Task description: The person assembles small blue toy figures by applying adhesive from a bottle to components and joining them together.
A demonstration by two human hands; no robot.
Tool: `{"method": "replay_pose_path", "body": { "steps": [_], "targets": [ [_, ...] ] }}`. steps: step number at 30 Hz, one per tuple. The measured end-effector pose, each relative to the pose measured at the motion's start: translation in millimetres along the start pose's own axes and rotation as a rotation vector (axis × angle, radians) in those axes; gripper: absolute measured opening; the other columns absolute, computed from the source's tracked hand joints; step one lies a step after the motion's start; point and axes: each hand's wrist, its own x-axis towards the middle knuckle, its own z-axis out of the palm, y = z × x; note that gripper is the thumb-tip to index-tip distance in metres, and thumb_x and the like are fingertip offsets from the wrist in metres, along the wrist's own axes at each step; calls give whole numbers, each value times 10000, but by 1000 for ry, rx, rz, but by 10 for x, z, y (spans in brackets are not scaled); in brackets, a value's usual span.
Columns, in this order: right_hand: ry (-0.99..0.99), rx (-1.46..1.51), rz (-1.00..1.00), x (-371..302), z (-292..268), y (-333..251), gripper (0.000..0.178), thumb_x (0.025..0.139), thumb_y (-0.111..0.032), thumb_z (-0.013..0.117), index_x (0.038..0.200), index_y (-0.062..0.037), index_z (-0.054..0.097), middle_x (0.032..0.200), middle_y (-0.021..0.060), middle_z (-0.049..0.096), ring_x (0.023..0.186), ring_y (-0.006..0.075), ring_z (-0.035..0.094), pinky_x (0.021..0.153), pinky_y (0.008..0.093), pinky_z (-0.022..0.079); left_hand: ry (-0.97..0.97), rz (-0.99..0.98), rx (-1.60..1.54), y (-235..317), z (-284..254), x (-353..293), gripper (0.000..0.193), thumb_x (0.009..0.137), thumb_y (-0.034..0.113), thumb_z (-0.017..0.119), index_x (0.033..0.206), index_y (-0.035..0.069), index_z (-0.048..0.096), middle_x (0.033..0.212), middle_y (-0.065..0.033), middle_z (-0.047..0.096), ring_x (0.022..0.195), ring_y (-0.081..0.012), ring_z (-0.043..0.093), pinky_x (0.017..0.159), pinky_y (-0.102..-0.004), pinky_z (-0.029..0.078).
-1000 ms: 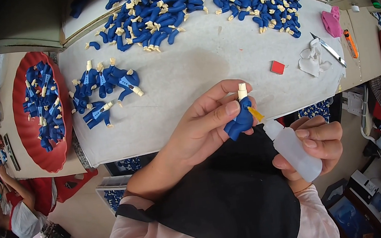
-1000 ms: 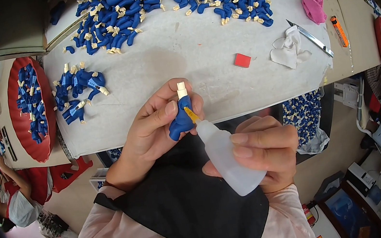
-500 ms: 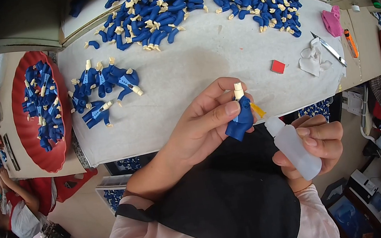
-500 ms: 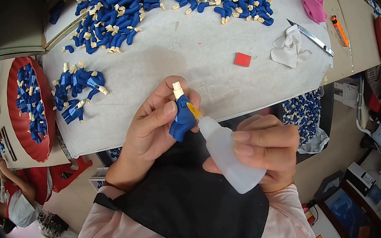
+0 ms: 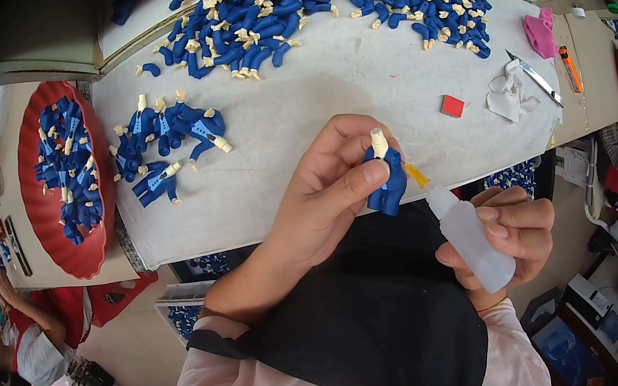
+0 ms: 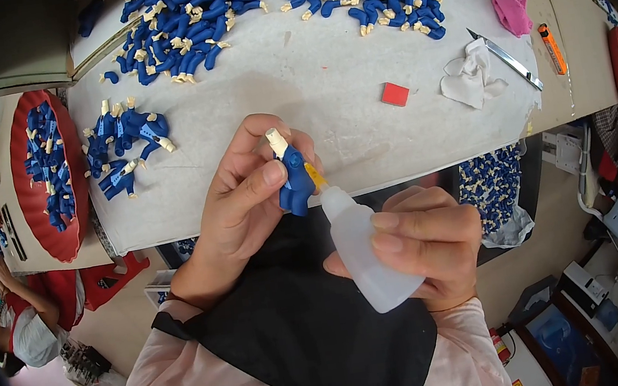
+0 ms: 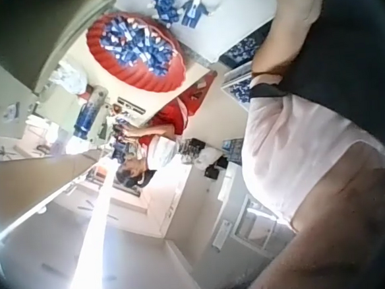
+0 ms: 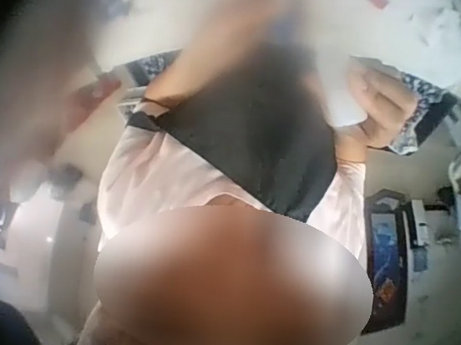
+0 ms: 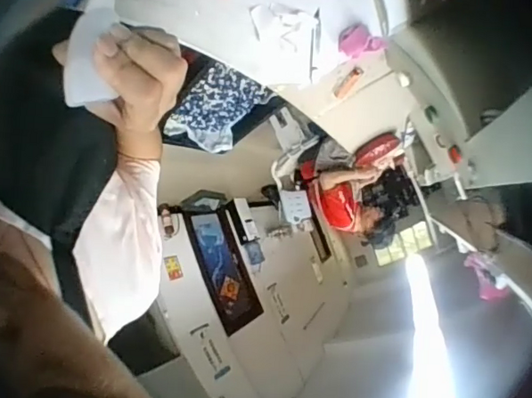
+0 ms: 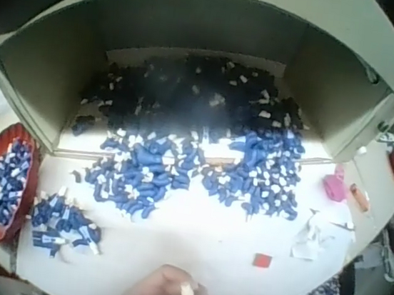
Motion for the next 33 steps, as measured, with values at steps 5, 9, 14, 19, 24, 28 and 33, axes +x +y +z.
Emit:
{"method": "replay_pose_path", "body": {
  "steps": [5, 9, 14, 19, 24, 28, 33],
  "targets": [
    [-11, 34, 7, -12, -10, 10, 422, 578, -148, 767, 873, -60, 479, 786, 57, 421, 548, 98, 409, 448, 186, 390, -1, 46, 37, -7, 0, 5, 240, 824, 141, 502, 1038, 96, 405, 946, -96, 481, 894, -157, 476, 767, -267, 371],
    [-26, 33, 16, -11, -27, 20, 437, 565, -168, 778, 869, -54, 485, 784, 57, 422, 552, 102, 421, 448, 193, 395, -3, 73, 68, -6, 5, 8, 227, 823, 143, 505, 1027, 100, 416, 944, -91, 482, 903, -152, 468, 770, -265, 353],
    [-29, -9, 24, 19, -49, -1, 443, 564, -201, 782, 865, -57, 491, 772, 52, 426, 588, 102, 459, 478, 202, 412, -7, 86, 80, -17, 12, 11, 217, 822, 141, 505, 1019, 99, 423, 943, -90, 484, 893, -146, 466, 762, -260, 346],
    [26, -23, 54, 9, -39, -17, 429, 571, -207, 779, 859, -62, 496, 769, 44, 428, 624, 106, 478, 517, 204, 421, -2, 51, 51, -21, 2, 6, 214, 823, 140, 506, 1016, 96, 426, 937, -90, 488, 885, -144, 467, 762, -258, 351],
    [11, -33, 53, 27, -27, 39, 428, 570, -204, 779, 861, -62, 499, 767, 46, 426, 619, 108, 478, 513, 205, 423, 9, 40, 61, -26, -1, 40, 213, 822, 137, 508, 1015, 94, 427, 934, -92, 490, 894, -149, 473, 775, -260, 355],
    [-62, -19, 11, 101, -57, -1, 432, 593, -221, 769, 869, -62, 477, 757, 51, 423, 611, 125, 480, 505, 212, 425, 24, 58, 54, 2, -3, 11, 224, 822, 125, 505, 1029, 92, 428, 938, -96, 489, 901, -156, 483, 774, -270, 374],
    [100, 184, 129, 217, -44, 71, 427, 621, -119, 722, 894, -58, 400, 830, 101, 450, 653, 183, 519, 563, 277, 466, -7, 25, -146, 59, -75, 11, 244, 826, 105, 493, 1061, 91, 429, 958, -108, 488, 902, -185, 502, 772, -304, 417]
  ]
}}
